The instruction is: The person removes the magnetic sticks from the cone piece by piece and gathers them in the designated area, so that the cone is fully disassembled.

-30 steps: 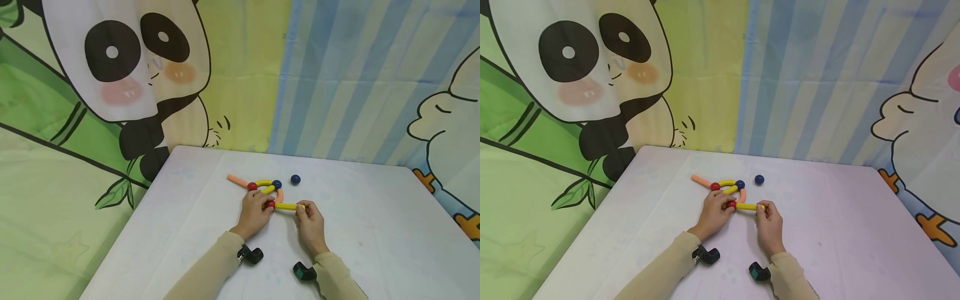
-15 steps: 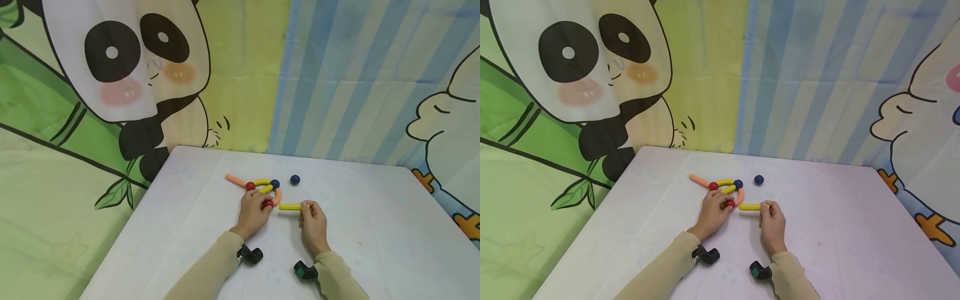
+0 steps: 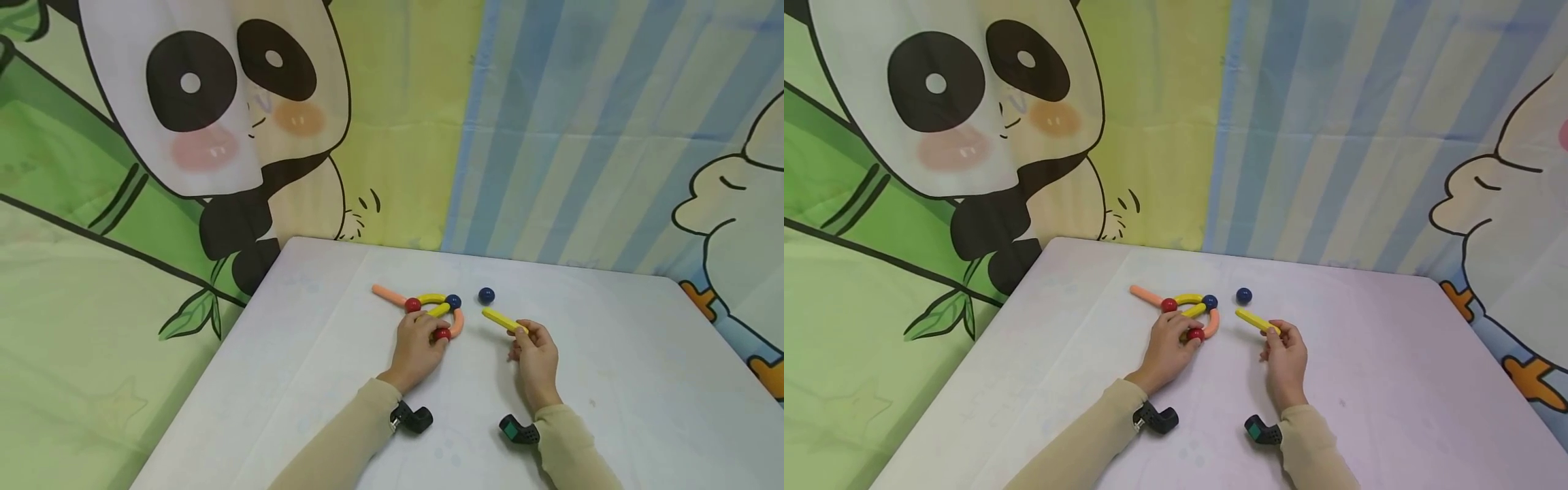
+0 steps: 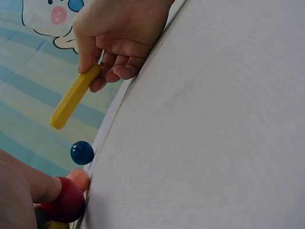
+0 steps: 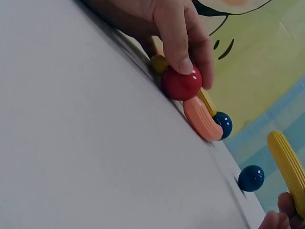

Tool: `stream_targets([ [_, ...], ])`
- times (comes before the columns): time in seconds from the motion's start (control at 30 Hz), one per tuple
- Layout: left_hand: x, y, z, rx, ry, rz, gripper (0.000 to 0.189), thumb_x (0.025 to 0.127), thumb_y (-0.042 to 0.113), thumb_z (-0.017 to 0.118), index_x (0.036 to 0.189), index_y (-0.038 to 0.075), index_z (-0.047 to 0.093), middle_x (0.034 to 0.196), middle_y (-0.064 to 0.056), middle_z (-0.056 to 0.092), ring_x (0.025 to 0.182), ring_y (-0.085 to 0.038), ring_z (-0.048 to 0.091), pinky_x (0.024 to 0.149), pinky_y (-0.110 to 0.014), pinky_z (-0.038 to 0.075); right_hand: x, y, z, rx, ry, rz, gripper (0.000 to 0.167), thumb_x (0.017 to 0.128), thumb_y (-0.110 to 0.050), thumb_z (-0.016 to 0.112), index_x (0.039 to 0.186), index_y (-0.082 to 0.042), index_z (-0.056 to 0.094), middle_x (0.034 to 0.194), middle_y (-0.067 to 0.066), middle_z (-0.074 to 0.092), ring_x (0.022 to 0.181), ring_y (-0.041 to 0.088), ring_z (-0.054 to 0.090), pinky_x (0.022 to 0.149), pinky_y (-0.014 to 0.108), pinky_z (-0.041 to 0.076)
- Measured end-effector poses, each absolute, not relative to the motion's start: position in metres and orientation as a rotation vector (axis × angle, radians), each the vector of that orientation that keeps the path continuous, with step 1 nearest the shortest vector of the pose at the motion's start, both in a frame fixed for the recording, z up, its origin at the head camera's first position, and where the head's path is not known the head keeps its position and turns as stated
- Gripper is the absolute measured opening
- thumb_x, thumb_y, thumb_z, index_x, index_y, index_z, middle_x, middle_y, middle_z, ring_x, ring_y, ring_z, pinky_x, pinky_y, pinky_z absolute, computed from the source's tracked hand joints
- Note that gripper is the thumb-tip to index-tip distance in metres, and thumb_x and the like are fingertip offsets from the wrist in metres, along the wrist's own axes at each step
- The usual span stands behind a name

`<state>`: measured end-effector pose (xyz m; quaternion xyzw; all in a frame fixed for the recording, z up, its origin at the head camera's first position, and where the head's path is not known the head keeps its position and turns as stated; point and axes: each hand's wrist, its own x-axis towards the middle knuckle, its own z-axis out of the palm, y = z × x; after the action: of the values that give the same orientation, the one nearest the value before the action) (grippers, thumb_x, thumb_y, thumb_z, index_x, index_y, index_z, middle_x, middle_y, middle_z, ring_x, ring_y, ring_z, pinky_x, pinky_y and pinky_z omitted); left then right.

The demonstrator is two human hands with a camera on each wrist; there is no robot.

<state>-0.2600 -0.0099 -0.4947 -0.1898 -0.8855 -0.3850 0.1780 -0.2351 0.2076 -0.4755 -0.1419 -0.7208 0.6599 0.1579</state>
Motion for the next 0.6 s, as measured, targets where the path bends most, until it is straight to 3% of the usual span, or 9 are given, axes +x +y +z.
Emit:
stream_targets([
  [0.23, -0.26, -0.009, -0.496, -0.552, -2.479, -1.09, 0.019, 0.086, 0.014, 0.072, 0.105, 0.017, 0.072, 0.106, 0.005, 0.069, 0.123, -0.029, 0.05, 0.108, -0.046, 0.033, -0.244, 0.235, -0.475, -0.48, -2.161, 1.771, 0.029, 0.101, -0.013, 0.05, 0.129, -0.004, 0.055, 0.096, -0.004, 0.061, 0.069, 0.007, 0.05, 0.059, 0.017, 0.049],
  [0.6, -0.26, -0.009, -0.496, -0.542, -2.496, -1.085, 0.02, 0.086, 0.015, 0.072, 0.106, 0.018, 0.072, 0.108, 0.005, 0.069, 0.122, -0.026, 0.05, 0.109, -0.043, 0.032, -0.268, 0.259, -0.478, -0.453, -2.264, 1.597, 0.034, 0.101, -0.015, 0.047, 0.132, -0.003, 0.054, 0.109, 0.016, 0.057, 0.055, 0.008, 0.05, 0.051, 0.021, 0.05],
])
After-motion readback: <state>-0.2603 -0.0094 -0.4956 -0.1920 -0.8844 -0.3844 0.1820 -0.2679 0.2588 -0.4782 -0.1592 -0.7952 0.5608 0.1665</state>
